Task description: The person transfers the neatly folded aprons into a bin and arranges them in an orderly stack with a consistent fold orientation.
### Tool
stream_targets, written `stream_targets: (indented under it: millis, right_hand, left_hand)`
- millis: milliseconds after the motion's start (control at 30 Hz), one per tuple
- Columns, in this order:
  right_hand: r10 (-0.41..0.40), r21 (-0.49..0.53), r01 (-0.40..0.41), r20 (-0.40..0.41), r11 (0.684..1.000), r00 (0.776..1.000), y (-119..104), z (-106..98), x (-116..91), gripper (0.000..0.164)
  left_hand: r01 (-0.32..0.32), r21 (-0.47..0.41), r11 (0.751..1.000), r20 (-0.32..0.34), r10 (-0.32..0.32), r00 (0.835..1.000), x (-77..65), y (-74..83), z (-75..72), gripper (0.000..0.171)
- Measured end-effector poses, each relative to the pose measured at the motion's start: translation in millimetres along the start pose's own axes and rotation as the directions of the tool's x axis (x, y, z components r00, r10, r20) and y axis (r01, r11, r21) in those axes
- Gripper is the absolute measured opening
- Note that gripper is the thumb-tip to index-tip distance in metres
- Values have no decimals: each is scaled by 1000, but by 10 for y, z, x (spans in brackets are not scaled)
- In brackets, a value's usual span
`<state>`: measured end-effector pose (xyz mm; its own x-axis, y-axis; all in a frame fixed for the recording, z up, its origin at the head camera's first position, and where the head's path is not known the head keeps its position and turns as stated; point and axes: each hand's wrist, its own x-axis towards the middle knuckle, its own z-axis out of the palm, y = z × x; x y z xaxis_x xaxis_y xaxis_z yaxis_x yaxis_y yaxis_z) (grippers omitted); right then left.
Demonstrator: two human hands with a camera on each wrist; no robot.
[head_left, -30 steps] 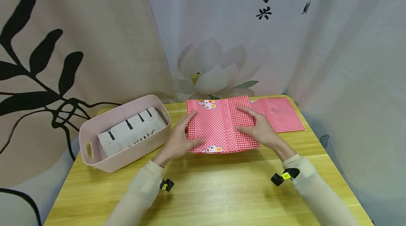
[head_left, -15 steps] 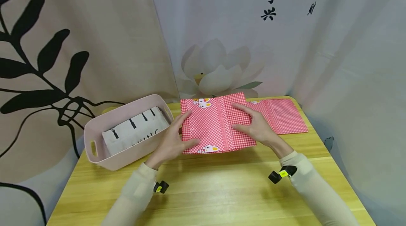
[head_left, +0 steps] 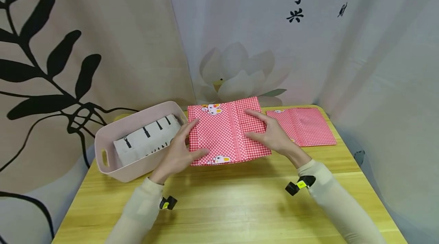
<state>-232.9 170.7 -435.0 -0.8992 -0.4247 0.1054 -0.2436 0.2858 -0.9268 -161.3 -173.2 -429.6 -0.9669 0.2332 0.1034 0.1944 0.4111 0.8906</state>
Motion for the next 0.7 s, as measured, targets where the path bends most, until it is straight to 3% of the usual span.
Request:
stream_targets:
  millis: [267, 467, 700]
  right_hand:
    - [9, 11, -9, 12, 1000, 1000, -57, 67, 69, 82]
    - [20, 64, -22, 29, 998, 999, -73, 126, 137, 82]
    - [21, 100, -26, 58, 995, 998, -120, 205, 207, 82]
  left_hand:
    - [6, -53, 999, -2, -6, 1000, -41, -33, -102, 108]
    - [34, -22, 999, -20, -34, 999, -87, -42, -178, 108]
    - [62, -100, 993, -20, -64, 998, -164, -47, -270, 108]
